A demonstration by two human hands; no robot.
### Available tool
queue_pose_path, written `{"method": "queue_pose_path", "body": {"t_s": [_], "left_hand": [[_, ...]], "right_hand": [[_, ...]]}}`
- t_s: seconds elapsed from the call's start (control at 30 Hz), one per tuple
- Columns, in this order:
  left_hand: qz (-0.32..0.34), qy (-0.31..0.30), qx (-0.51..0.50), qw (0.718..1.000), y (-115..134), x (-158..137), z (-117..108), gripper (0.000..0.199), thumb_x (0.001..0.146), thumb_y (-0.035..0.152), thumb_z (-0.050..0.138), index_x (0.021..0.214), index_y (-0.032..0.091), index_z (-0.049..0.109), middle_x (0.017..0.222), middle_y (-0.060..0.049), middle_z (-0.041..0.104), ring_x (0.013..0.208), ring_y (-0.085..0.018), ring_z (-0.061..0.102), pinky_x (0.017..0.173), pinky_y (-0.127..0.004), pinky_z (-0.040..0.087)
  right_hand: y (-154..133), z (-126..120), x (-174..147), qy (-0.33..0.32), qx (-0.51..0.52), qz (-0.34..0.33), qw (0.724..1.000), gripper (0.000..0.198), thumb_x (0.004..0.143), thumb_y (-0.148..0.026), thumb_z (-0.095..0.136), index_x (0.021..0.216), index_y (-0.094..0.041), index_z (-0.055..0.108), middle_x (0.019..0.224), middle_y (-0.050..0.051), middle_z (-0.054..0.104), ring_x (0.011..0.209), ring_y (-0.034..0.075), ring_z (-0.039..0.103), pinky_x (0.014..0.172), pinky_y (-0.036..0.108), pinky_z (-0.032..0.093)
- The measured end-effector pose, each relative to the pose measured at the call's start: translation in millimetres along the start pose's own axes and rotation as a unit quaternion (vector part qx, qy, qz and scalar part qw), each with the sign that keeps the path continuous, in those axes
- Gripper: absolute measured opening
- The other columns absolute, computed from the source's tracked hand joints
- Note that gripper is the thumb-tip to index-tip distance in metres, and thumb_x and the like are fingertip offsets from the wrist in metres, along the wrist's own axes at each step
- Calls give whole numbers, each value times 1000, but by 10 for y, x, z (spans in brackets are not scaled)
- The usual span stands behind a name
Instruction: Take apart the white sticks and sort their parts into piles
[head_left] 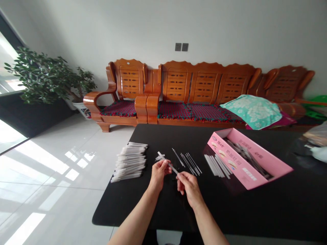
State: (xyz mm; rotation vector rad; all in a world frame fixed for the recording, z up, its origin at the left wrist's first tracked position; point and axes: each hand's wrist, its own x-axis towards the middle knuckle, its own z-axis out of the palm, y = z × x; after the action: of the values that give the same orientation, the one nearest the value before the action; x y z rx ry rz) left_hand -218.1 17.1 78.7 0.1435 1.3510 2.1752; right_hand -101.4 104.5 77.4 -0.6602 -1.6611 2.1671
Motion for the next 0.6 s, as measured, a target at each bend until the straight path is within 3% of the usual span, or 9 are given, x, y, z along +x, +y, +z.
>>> {"method": "queue_pose_path", "body": {"t_s": [0.17,0.27,0.37,0.6], "left_hand": [[7,2,0,1000,-16,32,0,46,63,50,80,81,8,70,65,-5,66,50,-8,57,50,-20,49],[6,-3,4,1000,-15,32,2,45,64,50,79,81,8,70,64,-5,66,49,-8,57,50,-20,49],[11,-4,11,1000,-5,23,5,45,65,50,79,81,9,70,65,-5,66,49,-9,57,50,-20,49],[11,0,9,1000,-10,29,-7,47,63,51,80,81,9,70,63,-4,65,49,-8,57,50,-20,49]], "right_hand": [[-28,1,7,7,4,26,1000,49,76,-63,65,77,-14,62,50,0,59,41,10,51,33,17,28],[-22,-8,11,2,-7,17,1000,48,78,-62,63,75,-14,61,47,-1,56,40,10,49,33,17,27],[-5,-21,21,13,-6,3,1000,44,72,-56,73,78,-14,61,52,-1,58,42,10,50,34,17,28],[25,-24,33,11,-8,20,1000,48,74,-61,67,76,-14,62,48,-1,57,40,10,49,32,17,26]]}}
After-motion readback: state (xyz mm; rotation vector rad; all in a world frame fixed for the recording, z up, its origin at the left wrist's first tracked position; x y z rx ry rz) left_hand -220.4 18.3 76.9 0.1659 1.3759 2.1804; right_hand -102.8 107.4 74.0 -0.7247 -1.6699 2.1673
